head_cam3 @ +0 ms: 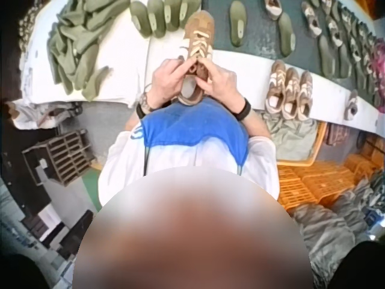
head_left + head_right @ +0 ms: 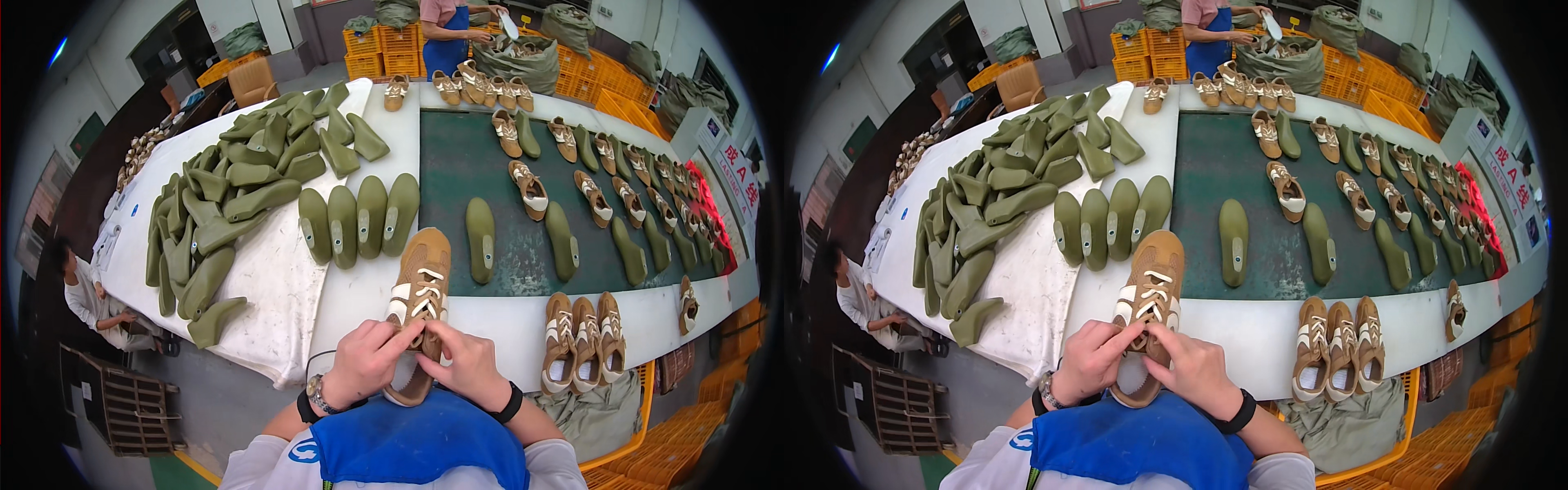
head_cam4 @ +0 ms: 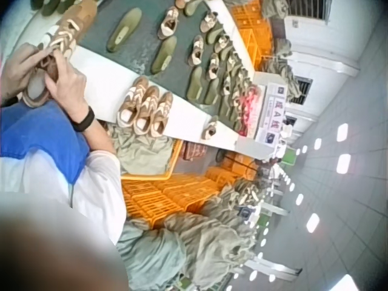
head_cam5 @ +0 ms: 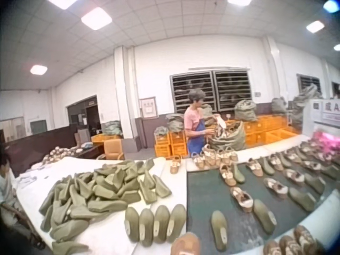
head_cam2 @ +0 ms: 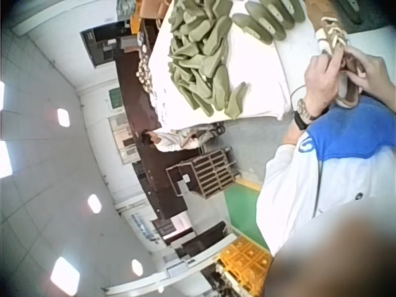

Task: The person inserts green shoe lasts into brown canvas shoes on a conveyor belt, ties the laces, and places the shoes back on the belt. The person also moves shoe lasts and a large sack on the floor during the process.

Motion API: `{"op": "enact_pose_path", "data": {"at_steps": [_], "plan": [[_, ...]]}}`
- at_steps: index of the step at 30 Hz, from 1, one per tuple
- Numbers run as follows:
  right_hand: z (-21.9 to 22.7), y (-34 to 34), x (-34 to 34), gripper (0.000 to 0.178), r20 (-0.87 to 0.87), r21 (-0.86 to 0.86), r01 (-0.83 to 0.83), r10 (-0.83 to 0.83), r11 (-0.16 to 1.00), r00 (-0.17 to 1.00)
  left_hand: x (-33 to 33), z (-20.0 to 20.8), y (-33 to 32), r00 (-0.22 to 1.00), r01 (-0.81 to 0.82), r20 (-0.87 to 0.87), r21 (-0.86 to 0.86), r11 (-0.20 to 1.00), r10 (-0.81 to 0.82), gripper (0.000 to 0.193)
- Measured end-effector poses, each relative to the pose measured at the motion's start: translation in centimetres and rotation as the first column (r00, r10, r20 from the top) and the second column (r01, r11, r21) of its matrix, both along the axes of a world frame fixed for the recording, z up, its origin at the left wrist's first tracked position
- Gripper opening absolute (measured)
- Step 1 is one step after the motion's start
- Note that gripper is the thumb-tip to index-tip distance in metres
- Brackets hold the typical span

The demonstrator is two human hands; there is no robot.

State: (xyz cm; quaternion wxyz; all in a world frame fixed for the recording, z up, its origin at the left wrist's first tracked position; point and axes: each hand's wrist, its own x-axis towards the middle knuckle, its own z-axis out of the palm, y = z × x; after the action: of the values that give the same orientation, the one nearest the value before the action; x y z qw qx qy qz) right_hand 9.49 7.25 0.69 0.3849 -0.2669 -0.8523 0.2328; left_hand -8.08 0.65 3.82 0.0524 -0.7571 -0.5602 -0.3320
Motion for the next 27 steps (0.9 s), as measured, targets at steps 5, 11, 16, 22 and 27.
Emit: {"op": "enact_pose_path", "data": {"at_steps": [5, 11, 16, 22, 27], "plan": [[-1.6, -0.2, -0.7, 0.034, -0.302, -0.045, -0.013, -0.001, 0.999, 0.953, 0.5, 0.6, 0.0, 0.996, -0.01, -0.092, -0.071, 0.997, 0.003, 0.044], [-3.0, -0.5, -0.3, 0.036, -0.316, -0.257, -0.019, -0.066, 0.966, 0.946, -0.4, 0.2, 0.6, 0.98, 0.136, -0.118, -0.19, 0.972, -0.16, 0.026], [-3.2, 0.1, 0.0, 0.036, -0.333, -0.446, -0.074, -0.089, 0.892, 0.939, -1.5, -0.4, 0.1, 0.98, 0.166, -0.073, -0.211, 0.963, -0.185, 0.027], [-1.2, 1.1, 0.2, 0.039, -0.045, -0.262, 0.0, -0.012, 0.965, 0.999, -1.9, -2.3, 1.7, 0.995, -0.069, 0.068, -0.108, 0.992, 0.076, 0.039], [-1.5, 0.2, -1.1, 0.033, 0.07, -0.217, -0.271, 0.292, 0.938, 0.954, -2.4, -4.0, 4.2, 0.973, -0.151, 0.163, -0.073, 0.986, 0.161, 0.048]]}}
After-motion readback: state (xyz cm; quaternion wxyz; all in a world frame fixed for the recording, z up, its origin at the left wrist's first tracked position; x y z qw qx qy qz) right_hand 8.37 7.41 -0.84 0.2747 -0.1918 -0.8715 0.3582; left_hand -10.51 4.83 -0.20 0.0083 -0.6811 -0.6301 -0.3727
